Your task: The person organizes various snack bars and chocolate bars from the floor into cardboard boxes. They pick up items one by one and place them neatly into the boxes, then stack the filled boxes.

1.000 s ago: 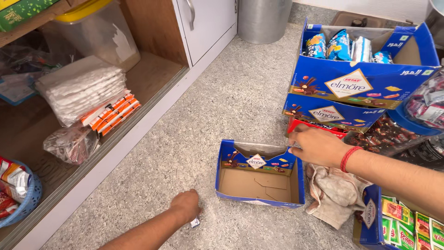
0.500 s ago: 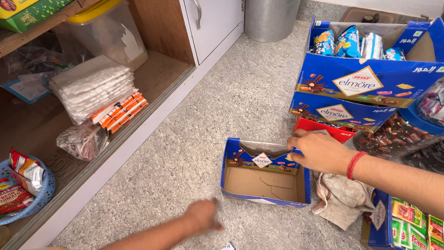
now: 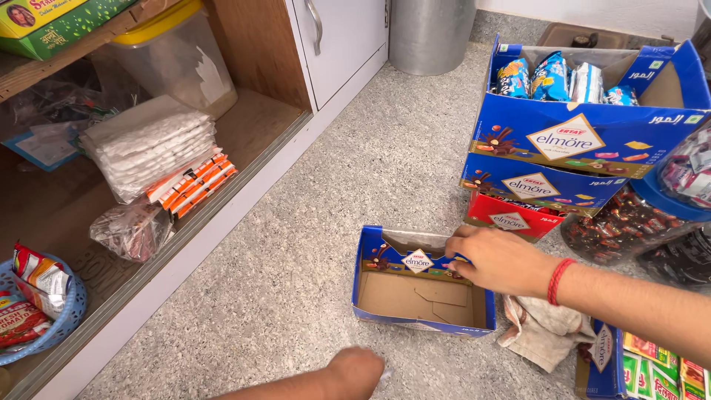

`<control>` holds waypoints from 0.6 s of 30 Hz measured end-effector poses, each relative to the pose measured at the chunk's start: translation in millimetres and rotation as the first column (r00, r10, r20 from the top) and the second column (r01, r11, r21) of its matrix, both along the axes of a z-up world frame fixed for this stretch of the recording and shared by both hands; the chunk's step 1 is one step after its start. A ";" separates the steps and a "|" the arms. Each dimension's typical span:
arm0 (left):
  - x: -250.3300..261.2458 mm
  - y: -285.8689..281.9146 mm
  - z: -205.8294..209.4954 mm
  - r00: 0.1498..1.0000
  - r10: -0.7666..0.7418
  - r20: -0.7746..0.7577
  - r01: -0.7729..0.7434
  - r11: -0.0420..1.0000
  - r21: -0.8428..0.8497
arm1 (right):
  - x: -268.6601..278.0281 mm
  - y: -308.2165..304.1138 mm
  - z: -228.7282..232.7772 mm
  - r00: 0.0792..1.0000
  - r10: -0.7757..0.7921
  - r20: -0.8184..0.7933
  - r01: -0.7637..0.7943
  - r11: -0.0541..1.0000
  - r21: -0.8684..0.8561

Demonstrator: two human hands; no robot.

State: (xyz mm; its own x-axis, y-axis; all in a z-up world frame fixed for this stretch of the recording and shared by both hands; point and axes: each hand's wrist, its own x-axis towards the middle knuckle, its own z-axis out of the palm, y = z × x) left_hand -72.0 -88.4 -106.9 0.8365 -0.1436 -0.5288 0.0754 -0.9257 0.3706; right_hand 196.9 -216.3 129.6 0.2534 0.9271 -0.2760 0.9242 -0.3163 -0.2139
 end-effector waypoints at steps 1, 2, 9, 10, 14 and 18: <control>9.7 -1.7 24.0 0.991 0.130 0.028 -0.128 0.990 -0.057 | -2.8 0.5 3.5 1.000 -0.003 -0.030 0.004 0.999 0.042; 20.7 -4.1 50.0 0.966 0.255 0.044 -0.249 0.962 -0.114 | -8.4 1.1 6.8 0.998 -0.008 -0.066 0.014 0.996 0.087; 114.1 12.2 235.1 0.769 0.639 0.028 -0.457 0.579 -0.675 | -44.4 -4.9 77.5 0.977 -0.105 -0.184 0.143 0.967 0.211; 121.9 12.1 255.0 0.766 0.639 0.069 -0.422 0.581 -0.696 | -42.5 -4.9 94.5 0.991 -0.091 -0.095 0.114 0.955 0.274; 153.9 6.8 330.7 0.557 0.348 0.755 -0.160 0.936 -0.313 | -26.6 -15.6 171.1 0.973 -0.194 0.123 0.111 0.864 0.490; 171.5 16.1 399.1 0.526 0.325 0.786 -0.093 0.941 -0.326 | -26.9 -26.6 218.3 0.818 -0.495 -0.291 0.569 0.628 0.531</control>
